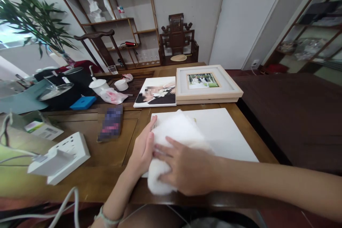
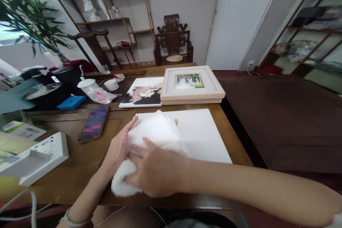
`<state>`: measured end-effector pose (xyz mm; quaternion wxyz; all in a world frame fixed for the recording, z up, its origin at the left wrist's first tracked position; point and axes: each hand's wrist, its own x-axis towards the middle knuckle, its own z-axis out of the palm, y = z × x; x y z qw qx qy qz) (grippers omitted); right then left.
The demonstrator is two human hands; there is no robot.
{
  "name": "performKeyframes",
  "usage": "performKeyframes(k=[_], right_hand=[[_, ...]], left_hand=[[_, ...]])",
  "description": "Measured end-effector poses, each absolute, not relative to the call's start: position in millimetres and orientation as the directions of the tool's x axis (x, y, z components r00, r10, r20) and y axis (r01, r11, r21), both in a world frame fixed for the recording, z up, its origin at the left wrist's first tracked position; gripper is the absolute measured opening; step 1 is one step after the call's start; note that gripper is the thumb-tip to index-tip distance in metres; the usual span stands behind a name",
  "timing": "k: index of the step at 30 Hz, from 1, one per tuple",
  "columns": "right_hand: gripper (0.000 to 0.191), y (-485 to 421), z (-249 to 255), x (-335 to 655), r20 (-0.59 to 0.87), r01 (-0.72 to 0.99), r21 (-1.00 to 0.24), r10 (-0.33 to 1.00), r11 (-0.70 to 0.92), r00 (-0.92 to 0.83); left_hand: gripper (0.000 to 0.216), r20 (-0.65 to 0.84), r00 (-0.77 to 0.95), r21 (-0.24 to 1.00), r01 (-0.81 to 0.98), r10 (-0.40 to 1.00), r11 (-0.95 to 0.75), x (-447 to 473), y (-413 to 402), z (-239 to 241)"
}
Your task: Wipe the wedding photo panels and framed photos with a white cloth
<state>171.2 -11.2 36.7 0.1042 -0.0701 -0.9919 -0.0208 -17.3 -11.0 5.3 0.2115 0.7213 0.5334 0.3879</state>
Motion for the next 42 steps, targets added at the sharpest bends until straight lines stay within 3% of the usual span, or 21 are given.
performKeyframes(k=[3, 6, 9, 13, 15, 25, 37, 39, 42], right_hand=[[0.023, -14, 38, 188, 0.207, -0.015, -0.026, -0.009, 1.000, -0.978], [0.024, -12, 46, 208, 0.123, -0.011, -0.165, 0.009, 0.986, -0.992], [0.025, -5, 53, 222, 0.057, 0.187, -0.221, 0.204, 0.957, -0.977], [0.026, 16, 55, 220, 0.015, 0.559, -0.140, 0.567, 0.817, -0.824], [0.020, 32, 56, 209, 0.033, 0.639, -0.138, 0.648, 0.757, -0.761], [0.022, 74, 67, 128, 0.100, 0.542, -0.121, 0.554, 0.831, -0.827], [0.033, 35, 59, 281, -0.047, 0.811, -0.011, 0.810, 0.584, -0.584], [0.033, 29, 56, 309, -0.082, 0.840, -0.044, 0.836, 0.541, -0.542], [0.033, 28, 53, 337, -0.023, 0.859, -0.096, 0.862, 0.503, -0.507]], left_hand=[[0.057, 0.332, 0.181, 0.720, 0.586, 0.926, -0.372, -19, -11, 4], [0.052, 0.291, 0.206, 0.680, 0.642, 0.934, -0.354, -17, -7, 2], [0.044, 0.265, 0.225, 0.624, 0.702, 0.938, -0.344, -15, -3, -1], [0.041, 0.275, 0.230, 0.598, 0.719, 0.934, -0.353, -15, -1, -4], [0.039, 0.281, 0.232, 0.598, 0.717, 0.931, -0.359, -15, -2, -3], [0.030, 0.263, 0.250, 0.585, 0.727, 0.932, -0.360, -9, -4, 13], [0.037, 0.285, 0.234, 0.565, 0.742, 0.929, -0.360, -13, -2, -1], [0.038, 0.292, 0.241, 0.557, 0.744, 0.926, -0.369, -13, -2, -1], [0.037, 0.301, 0.247, 0.553, 0.742, 0.921, -0.379, -13, -2, -2]])
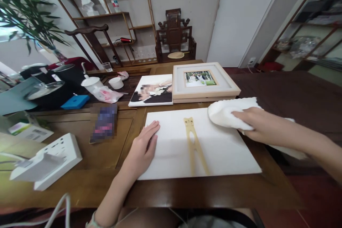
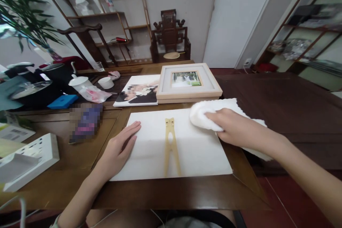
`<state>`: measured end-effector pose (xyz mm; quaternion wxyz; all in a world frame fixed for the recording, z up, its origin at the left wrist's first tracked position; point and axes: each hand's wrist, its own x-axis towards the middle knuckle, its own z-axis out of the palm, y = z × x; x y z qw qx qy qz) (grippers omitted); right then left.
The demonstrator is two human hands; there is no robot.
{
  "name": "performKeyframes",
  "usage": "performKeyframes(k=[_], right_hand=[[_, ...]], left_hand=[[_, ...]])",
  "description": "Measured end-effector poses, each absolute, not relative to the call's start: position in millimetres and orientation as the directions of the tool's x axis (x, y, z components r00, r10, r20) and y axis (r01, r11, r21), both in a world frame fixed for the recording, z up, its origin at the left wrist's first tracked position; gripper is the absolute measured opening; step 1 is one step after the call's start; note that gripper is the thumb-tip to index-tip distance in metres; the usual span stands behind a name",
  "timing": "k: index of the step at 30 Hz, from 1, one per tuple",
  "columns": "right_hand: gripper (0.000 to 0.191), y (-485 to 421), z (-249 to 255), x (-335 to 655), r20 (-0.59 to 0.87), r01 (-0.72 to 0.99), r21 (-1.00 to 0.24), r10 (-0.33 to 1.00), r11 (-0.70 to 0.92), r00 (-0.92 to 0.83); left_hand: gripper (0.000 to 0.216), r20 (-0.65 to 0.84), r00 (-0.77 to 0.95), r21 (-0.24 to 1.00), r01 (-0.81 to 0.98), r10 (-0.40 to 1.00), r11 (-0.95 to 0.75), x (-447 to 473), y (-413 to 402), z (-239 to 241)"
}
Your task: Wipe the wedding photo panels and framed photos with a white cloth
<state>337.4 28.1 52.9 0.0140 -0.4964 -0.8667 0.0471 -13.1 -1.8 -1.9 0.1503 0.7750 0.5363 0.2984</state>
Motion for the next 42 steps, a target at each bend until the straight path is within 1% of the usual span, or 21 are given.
performKeyframes(k=[2, 4, 7, 9, 11, 14, 17, 20, 23, 26, 27, 29, 31, 33, 38, 40, 42], right_hand=[[0.034, 30, 49, 342, 0.023, 0.860, -0.088, 0.864, 0.503, -0.503], [0.033, 30, 44, 334, 0.038, 0.830, -0.091, 0.835, 0.550, -0.549], [0.031, 30, 35, 310, 0.113, 0.705, -0.143, 0.719, 0.694, -0.685], [0.028, 32, 32, 295, 0.151, 0.635, -0.176, 0.658, 0.752, -0.738], [0.027, 35, 31, 286, 0.132, 0.636, -0.197, 0.663, 0.746, -0.737], [0.031, 39, 35, 284, 0.081, 0.658, -0.206, 0.683, 0.724, -0.726], [0.031, 29, 42, 286, 0.051, 0.629, -0.196, 0.648, 0.753, -0.760], [0.032, 2, 48, 291, 0.024, 0.592, -0.203, 0.608, 0.780, -0.793], [0.035, -35, 48, 298, 0.045, 0.557, -0.223, 0.579, 0.800, -0.814], [0.035, -59, 42, 305, 0.095, 0.491, -0.229, 0.521, 0.841, -0.848], [0.034, -62, 41, 307, 0.091, 0.472, -0.236, 0.503, 0.849, -0.859], [0.033, -59, 42, 311, 0.044, 0.490, -0.253, 0.516, 0.834, -0.856], [0.034, -44, 46, 313, -0.019, 0.556, -0.264, 0.573, 0.788, -0.820], [0.033, -21, 50, 313, -0.044, 0.614, -0.269, 0.628, 0.742, -0.777], [0.025, 38, 47, 301, 0.009, 0.676, -0.301, 0.711, 0.672, -0.703], [0.025, 48, 43, 296, 0.040, 0.674, -0.285, 0.711, 0.682, -0.702], [0.025, 46, 40, 294, 0.050, 0.653, -0.249, 0.683, 0.715, -0.729]], left_hand=[[0.036, 0.301, 0.246, 0.555, 0.741, 0.921, -0.379, -13, -2, -2], [0.036, 0.298, 0.246, 0.555, 0.741, 0.922, -0.377, -13, -1, -1], [0.036, 0.298, 0.248, 0.556, 0.740, 0.922, -0.379, -12, -1, 0], [0.035, 0.296, 0.252, 0.553, 0.742, 0.921, -0.380, -12, -2, 0], [0.035, 0.288, 0.253, 0.552, 0.744, 0.924, -0.375, -13, -2, 0], [0.035, 0.281, 0.254, 0.554, 0.744, 0.925, -0.373, -13, -2, -1], [0.036, 0.294, 0.254, 0.553, 0.741, 0.922, -0.380, -13, -1, -2], [0.035, 0.298, 0.248, 0.556, 0.740, 0.922, -0.379, -13, -1, -2], [0.034, 0.287, 0.243, 0.560, 0.742, 0.927, -0.368, -12, -1, 0], [0.033, 0.273, 0.246, 0.562, 0.744, 0.930, -0.362, -11, -1, 0], [0.033, 0.273, 0.247, 0.563, 0.743, 0.930, -0.363, -11, -1, 0], [0.033, 0.278, 0.247, 0.564, 0.740, 0.928, -0.366, -11, -1, 0], [0.034, 0.282, 0.246, 0.566, 0.738, 0.927, -0.368, -12, -1, -1], [0.034, 0.280, 0.245, 0.567, 0.738, 0.928, -0.366, -12, -1, -1], [0.034, 0.273, 0.244, 0.576, 0.733, 0.930, -0.362, -11, -1, 1], [0.034, 0.272, 0.240, 0.580, 0.732, 0.932, -0.358, -11, -2, 1], [0.035, 0.274, 0.236, 0.583, 0.731, 0.932, -0.356, -11, -2, 0]])
